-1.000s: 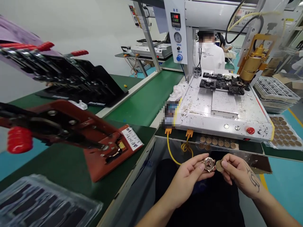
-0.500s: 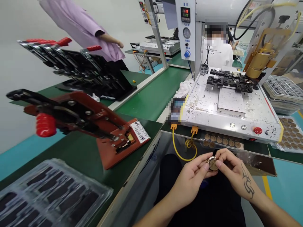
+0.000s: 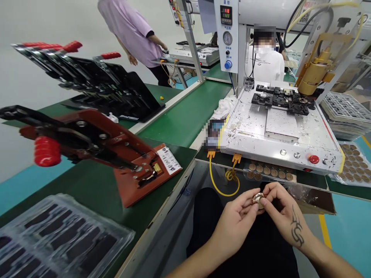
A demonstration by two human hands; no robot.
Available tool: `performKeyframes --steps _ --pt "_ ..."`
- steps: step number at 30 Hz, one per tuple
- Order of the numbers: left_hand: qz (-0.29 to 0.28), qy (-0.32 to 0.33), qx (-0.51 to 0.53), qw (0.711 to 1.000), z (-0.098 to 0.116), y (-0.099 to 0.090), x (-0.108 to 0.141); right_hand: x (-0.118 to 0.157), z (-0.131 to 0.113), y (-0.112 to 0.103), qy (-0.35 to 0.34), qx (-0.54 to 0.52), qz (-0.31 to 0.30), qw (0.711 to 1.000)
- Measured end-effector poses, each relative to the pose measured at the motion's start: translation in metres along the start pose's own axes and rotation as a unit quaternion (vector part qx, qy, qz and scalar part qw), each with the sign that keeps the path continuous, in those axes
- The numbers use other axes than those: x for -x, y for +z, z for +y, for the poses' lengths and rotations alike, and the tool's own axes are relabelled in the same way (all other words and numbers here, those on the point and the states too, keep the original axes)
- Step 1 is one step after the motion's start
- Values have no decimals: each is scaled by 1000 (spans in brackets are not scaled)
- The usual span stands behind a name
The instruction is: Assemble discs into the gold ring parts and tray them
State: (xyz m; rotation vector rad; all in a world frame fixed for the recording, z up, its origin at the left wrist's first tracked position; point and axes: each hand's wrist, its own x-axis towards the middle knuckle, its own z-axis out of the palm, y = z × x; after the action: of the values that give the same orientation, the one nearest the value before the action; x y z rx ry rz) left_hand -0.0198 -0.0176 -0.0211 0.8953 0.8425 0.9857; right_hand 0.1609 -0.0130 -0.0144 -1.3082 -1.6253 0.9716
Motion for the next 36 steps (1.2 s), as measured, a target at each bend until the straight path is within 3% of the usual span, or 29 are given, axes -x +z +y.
performKeyframes --steps 4,10,13,16,22,31,33,36 --pt "22 56 -110 992 -5 -3 0 0 12 0 -27 72 7 997" --pt "-24 98 -245 964 11 -16 -3 -11 8 -4 -96 60 -83 990" --pt "16 89 -175 980 21 -18 -4 -17 -1 -2 -1 -33 -67 997" --pt "42 53 -93 993 25 -17 -3 -20 -4 5 102 -160 -60 980" --pt "48 39 -125 990 33 -13 6 -18 -6 20 125 -223 -59 965" --pt "63 48 -131 988 41 -18 14 -15 -20 27 86 -195 -84 973" --pt "69 57 -150 985 44 -21 15 -19 -15 25 38 -166 -103 980" --pt "94 73 -196 973 48 -26 19 -34 -12 19 -116 -73 -168 976"
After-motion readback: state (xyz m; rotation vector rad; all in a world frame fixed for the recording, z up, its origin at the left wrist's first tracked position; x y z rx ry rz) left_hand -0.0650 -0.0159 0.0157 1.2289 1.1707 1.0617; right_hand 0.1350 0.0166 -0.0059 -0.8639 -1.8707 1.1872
